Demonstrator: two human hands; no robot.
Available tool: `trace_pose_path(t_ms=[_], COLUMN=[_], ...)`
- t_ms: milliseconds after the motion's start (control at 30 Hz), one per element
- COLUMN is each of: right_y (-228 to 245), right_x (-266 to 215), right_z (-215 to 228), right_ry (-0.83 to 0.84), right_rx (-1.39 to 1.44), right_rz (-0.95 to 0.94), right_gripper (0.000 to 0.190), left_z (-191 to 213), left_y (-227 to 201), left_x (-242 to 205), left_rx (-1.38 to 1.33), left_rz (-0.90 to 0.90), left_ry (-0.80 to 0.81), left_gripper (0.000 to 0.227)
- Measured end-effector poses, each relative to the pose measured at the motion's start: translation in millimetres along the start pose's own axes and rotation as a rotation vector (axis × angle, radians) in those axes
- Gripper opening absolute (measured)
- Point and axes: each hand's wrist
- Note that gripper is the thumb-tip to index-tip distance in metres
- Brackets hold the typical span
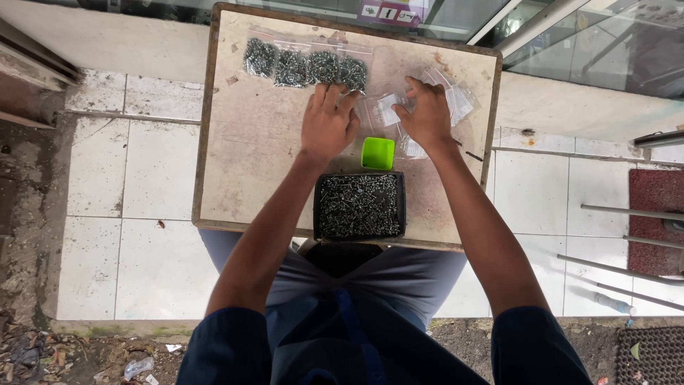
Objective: A person is manually sorting small screws from a tray and placing them into small plastic bags.
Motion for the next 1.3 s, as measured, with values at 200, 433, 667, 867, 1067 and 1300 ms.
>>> trace_pose_path(t_ms=[200, 433, 667, 867, 1067, 1300], right_y=[38.2, 54.4, 68.1, 99.6, 140.8, 141.6], right_x=[23.4, 20.5, 15.3, 12.3, 5.5, -6.3], right_z=[22.7, 47.6, 51.8, 48.4, 27.9, 4.7], right_ry=[-0.154, -0.189, -0.166, -0.359, -0.414, -0.426], right_rx=[0.711, 1.073, 1.237, 0.681, 0.966, 1.053], right_rz=[-0.302, -0.371, -0.446, -0.188, -0.296, -0.403], right_gripper=[0.033, 0.025, 0.021, 0.037, 0.025, 0.013], left_z=[26.6, 49.6, 48.5, 88.2, 123.9, 116.5], left_y=[-20.2, -32.8, -27.9, -53.4, -78.8, -71.8], left_x=[3.2, 0.3, 1.1, 21.2, 27.4, 6.9], left_rx=[-0.660, -1.205, -1.188, -0.813, -0.565, -0.428], left_rz=[0.784, 0.895, 0.957, 0.734, 0.254, 0.005], left_ry=[0.307, 0.427, 0.410, 0.087, -0.140, -0.164], left_gripper=[0.040, 0.033, 0.022, 0.010, 0.012, 0.027])
Point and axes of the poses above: each hand's wrist, its own x-axis towards the middle knuckle, its own z-axis out of the back of the hand, y = z × x, and after that the axes turned 14 degrees about z, right-handed
